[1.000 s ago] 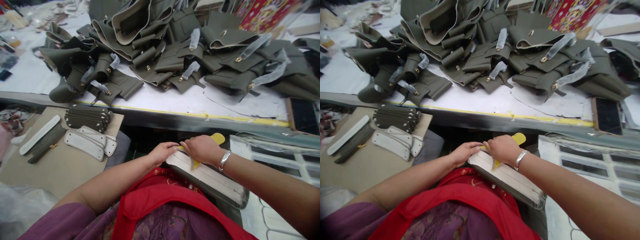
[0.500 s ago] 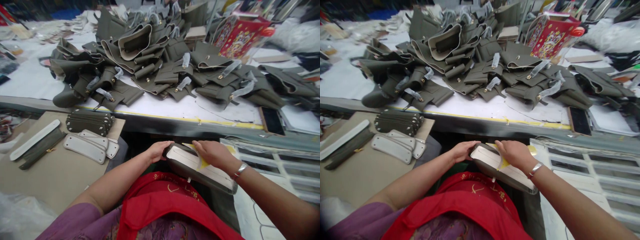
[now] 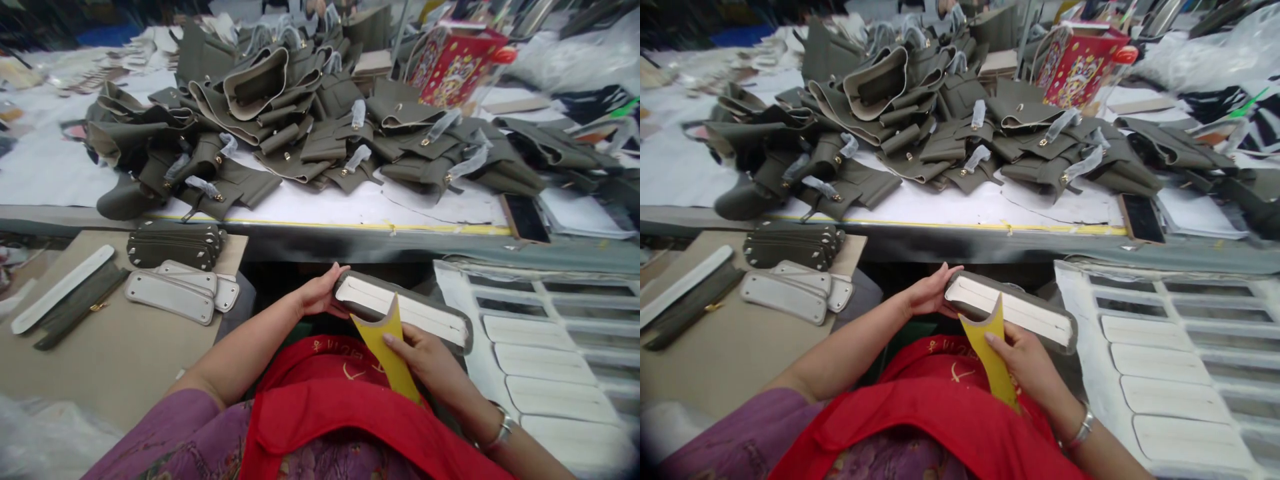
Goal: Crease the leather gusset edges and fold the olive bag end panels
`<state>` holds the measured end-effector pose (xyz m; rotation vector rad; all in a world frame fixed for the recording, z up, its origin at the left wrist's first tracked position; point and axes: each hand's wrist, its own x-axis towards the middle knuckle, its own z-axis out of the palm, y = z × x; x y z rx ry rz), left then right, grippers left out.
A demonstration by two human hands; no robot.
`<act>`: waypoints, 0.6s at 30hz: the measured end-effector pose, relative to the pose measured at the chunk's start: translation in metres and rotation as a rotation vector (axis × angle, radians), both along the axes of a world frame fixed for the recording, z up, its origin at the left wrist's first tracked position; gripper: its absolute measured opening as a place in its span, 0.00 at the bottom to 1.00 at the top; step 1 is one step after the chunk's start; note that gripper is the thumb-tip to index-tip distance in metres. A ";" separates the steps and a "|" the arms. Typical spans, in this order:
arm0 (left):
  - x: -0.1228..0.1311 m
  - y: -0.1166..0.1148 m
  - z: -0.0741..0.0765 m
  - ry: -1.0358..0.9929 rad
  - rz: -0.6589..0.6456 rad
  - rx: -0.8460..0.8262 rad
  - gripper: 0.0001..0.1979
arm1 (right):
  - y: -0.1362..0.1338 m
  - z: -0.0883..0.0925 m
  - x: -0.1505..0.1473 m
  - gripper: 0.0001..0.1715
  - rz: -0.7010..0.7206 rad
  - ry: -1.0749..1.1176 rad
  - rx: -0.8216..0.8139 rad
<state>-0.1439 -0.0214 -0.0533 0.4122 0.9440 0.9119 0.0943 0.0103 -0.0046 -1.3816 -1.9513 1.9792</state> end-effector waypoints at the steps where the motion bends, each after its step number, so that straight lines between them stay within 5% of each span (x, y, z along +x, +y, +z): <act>1: 0.002 0.002 -0.003 -0.020 0.018 0.011 0.37 | -0.007 -0.010 -0.005 0.24 -0.052 0.035 -0.057; 8: 0.000 0.000 -0.021 -0.198 0.135 0.099 0.34 | -0.044 -0.048 -0.060 0.17 -0.394 0.221 -0.386; 13: 0.003 -0.003 -0.032 -0.240 0.264 0.153 0.34 | -0.048 -0.048 -0.090 0.11 -0.438 0.306 -0.519; 18: 0.006 0.007 -0.041 -0.083 0.280 0.199 0.32 | -0.040 -0.057 -0.098 0.16 -0.479 0.385 -0.622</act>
